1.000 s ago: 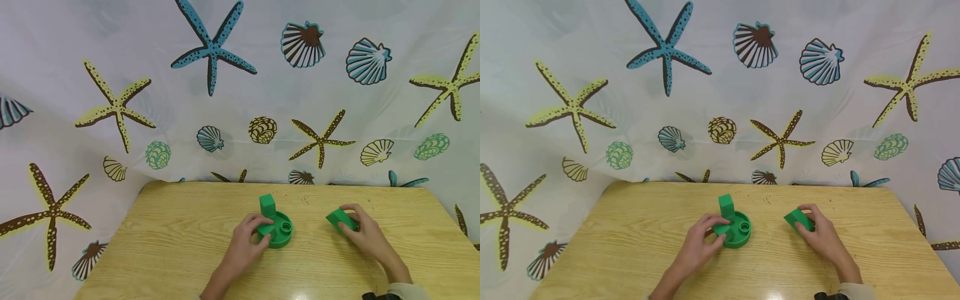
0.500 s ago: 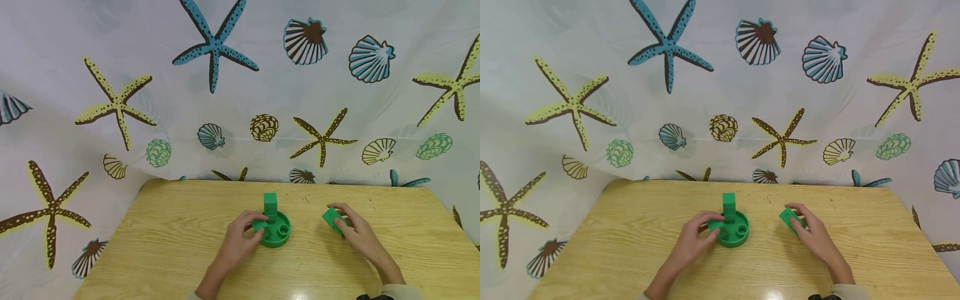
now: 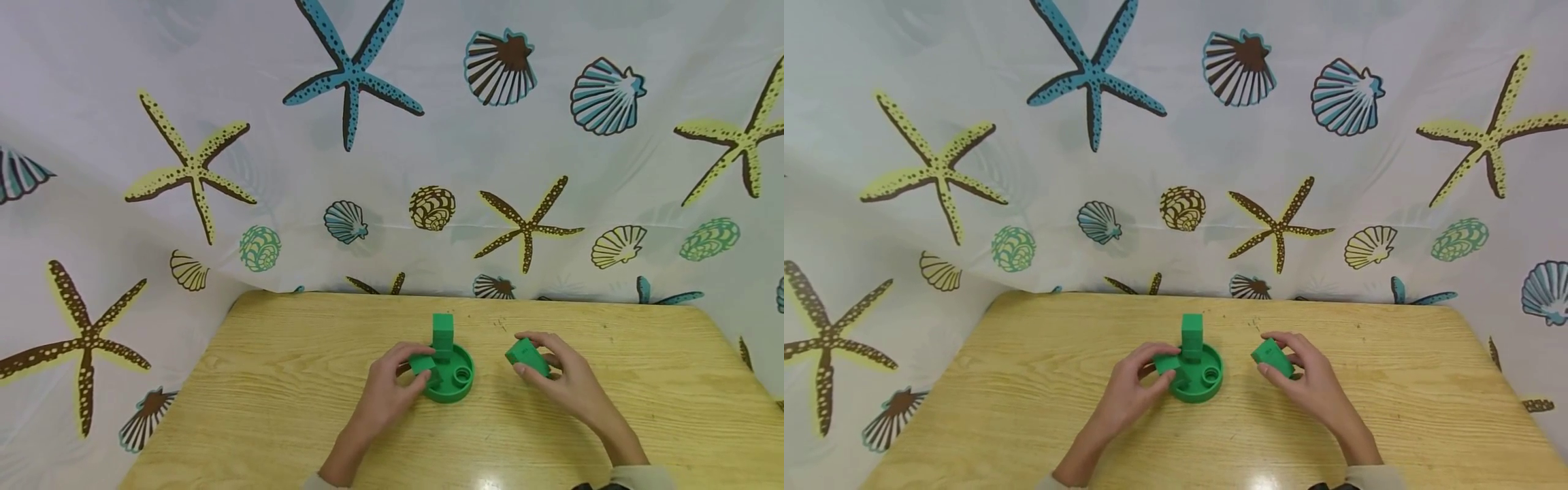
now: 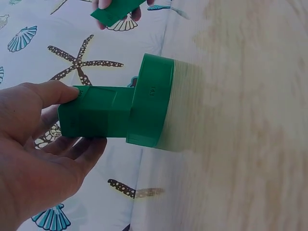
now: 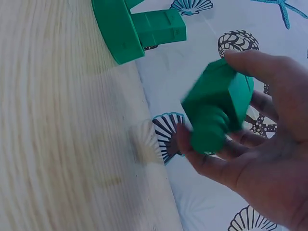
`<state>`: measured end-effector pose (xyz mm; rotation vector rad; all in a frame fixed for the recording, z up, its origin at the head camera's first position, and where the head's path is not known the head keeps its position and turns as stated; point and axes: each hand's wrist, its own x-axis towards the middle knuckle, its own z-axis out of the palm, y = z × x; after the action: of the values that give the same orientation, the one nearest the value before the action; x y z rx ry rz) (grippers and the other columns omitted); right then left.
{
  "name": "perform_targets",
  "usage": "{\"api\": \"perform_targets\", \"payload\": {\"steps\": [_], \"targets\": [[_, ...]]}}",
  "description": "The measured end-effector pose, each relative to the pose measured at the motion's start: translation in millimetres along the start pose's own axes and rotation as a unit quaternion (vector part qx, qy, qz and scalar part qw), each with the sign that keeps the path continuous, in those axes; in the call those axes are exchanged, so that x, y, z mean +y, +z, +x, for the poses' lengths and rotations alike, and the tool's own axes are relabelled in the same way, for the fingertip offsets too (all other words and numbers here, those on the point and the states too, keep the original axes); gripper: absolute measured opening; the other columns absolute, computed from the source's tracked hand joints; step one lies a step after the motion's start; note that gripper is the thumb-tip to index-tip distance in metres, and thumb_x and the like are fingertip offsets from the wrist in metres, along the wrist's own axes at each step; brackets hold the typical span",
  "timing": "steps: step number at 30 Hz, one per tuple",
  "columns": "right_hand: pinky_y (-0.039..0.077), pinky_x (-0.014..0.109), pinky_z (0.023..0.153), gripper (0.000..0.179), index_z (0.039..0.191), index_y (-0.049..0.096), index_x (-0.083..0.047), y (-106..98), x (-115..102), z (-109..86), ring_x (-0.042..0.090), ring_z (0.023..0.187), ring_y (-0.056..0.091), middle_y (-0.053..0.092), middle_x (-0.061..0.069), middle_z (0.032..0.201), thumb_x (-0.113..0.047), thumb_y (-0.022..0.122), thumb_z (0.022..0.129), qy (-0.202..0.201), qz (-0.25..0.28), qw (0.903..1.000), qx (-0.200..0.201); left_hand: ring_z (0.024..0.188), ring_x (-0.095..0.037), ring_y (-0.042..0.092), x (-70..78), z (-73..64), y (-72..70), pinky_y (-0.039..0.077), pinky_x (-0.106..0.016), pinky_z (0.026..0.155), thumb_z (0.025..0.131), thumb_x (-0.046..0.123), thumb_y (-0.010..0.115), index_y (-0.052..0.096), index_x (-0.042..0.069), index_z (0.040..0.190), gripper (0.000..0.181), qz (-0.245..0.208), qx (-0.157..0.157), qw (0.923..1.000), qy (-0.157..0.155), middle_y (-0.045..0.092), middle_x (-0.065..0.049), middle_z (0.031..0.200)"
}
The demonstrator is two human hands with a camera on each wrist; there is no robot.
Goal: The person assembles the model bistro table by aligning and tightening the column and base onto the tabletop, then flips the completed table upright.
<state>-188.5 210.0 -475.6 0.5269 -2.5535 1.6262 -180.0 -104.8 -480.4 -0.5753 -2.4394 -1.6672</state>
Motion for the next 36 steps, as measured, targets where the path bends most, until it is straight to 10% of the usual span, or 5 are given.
{"api": "perform_targets", "payload": {"steps": [28, 36], "targets": [[0.060, 0.032, 0.087, 0.038, 0.128, 0.060, 0.005, 42.6, -12.8, 3.1, 0.014, 0.107, 0.068, 0.060, 0.024, 0.125, 0.005, 0.074, 0.092, -0.068, 0.147, 0.9861, 0.037, 0.133, -0.032, 0.055, -8.5, 3.2, -2.5, 0.046, -0.039, 0.110, 0.096, -0.003, 0.070, 0.061, -0.006, 0.135, 0.040, -0.137, -0.044, 0.9891, -0.031, 0.059, -0.023, 0.139], [0.059, 0.032, 0.089, 0.039, 0.127, 0.062, 0.001, 52.7, -8.7, 4.2, 0.018, 0.110, 0.068, 0.063, 0.021, 0.125, 0.001, 0.076, 0.091, -0.062, 0.139, 0.9879, 0.029, 0.126, -0.030, 0.059, -8.1, 2.7, 2.2, 0.049, -0.038, 0.106, 0.094, 0.009, 0.076, 0.065, -0.001, 0.131, 0.040, -0.119, -0.010, 0.9919, -0.043, 0.062, -0.017, 0.134]]}}
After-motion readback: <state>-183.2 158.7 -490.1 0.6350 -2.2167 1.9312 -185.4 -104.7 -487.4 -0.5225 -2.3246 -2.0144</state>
